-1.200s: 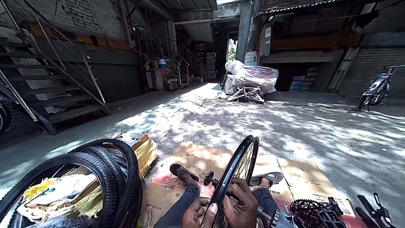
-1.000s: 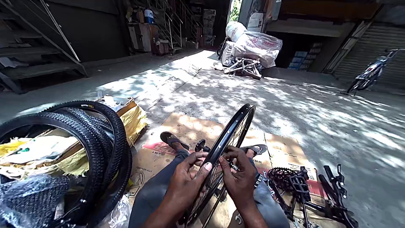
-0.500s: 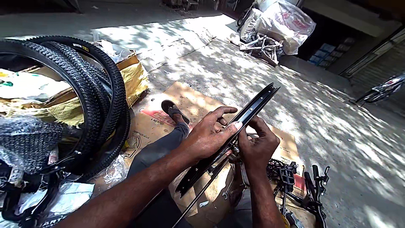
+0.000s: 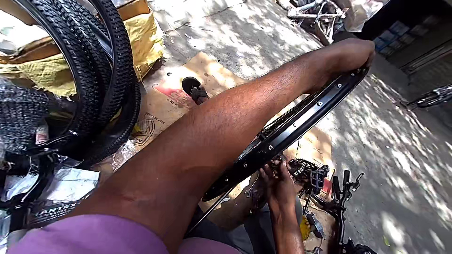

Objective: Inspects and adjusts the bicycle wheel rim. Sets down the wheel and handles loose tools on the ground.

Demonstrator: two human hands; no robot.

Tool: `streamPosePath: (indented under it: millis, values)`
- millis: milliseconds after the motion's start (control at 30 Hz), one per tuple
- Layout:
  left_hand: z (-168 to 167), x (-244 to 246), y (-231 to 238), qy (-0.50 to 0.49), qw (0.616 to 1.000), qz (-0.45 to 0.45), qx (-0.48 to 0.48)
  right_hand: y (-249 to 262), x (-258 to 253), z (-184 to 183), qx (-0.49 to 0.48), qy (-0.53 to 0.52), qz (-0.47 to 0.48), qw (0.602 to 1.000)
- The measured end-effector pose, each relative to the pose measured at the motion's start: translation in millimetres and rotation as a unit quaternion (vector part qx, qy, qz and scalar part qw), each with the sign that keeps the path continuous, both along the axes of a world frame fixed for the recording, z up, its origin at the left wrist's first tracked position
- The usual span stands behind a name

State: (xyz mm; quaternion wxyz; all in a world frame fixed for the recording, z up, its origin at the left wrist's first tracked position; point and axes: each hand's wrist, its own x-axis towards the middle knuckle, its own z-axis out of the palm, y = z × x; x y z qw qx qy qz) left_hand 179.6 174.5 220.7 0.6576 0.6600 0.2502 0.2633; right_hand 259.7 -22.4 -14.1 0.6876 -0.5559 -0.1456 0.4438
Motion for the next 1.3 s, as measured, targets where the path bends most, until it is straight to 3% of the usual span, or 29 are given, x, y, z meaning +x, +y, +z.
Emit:
streamPosePath:
  millis: [100,167,233,300,333,367,433,500,600,700,767,833,867,900,967,1033,1067,1100,1300]
  values:
    - [-12,-13,-13,-0.061,0.998,0.007,-0.018,3,8,3,0.004,0.053,-0.002,0.999]
    - [-43,-48,-42,-0.154,0.988,-0.015,-0.014,7,13,13,0.021,0.07,0.001,0.997]
    - [-104,-102,-73,-0.231,0.967,-0.108,0.009,13,21,23,0.056,0.092,0.016,0.994]
    - [-187,-160,-112,-0.243,0.956,-0.099,-0.131,23,32,36,0.082,0.112,0.028,0.99]
    - [-223,-184,-127,-0.182,0.961,-0.039,-0.206,32,38,42,0.09,0.115,0.022,0.989]
    - [-247,-198,-135,-0.075,0.971,0.049,-0.223,40,46,47,0.097,0.12,0.013,0.988]
    - [-270,-201,-136,0.116,0.956,0.207,-0.171,60,58,57,0.094,0.142,-0.025,0.985]
    - [-261,-190,-117,0.136,0.954,0.249,-0.097,87,70,60,0.08,0.144,-0.058,0.985]
    - [-236,-152,-71,0.201,0.943,0.216,0.156,129,87,56,-0.013,0.098,-0.096,0.991]
    - [-217,-95,-28,0.223,0.883,0.113,0.397,156,97,49,-0.079,0.04,-0.062,0.994]
    - [-211,-66,-1,0.289,0.832,0.004,0.474,172,104,58,-0.018,0.072,-0.036,0.997]
    - [-212,-48,16,0.36,0.79,-0.071,0.491,167,83,91,0.132,0.067,0.005,0.989]
    - [-217,-46,22,0.361,0.786,-0.087,0.494,146,60,107,0.206,0.008,0.061,0.977]
    - [-223,-46,28,0.347,0.79,-0.093,0.498,112,31,111,0.253,-0.117,0.129,0.952]
    - [-230,-54,34,0.301,0.81,-0.085,0.496,31,-26,68,0.273,-0.406,0.227,0.842]
    - [-225,-61,31,0.275,0.835,-0.077,0.471,-20,-45,-13,0.29,-0.524,0.401,0.694]
    - [-222,-61,28,0.271,0.841,-0.074,0.462,-28,-42,-39,0.248,-0.556,0.469,0.64]
    - [-220,-60,29,0.268,0.844,-0.069,0.459,-28,-37,-53,0.212,-0.582,0.487,0.615]
    - [-228,-60,28,0.259,0.836,-0.041,0.482,-36,-25,-57,0.153,-0.565,0.428,0.688]
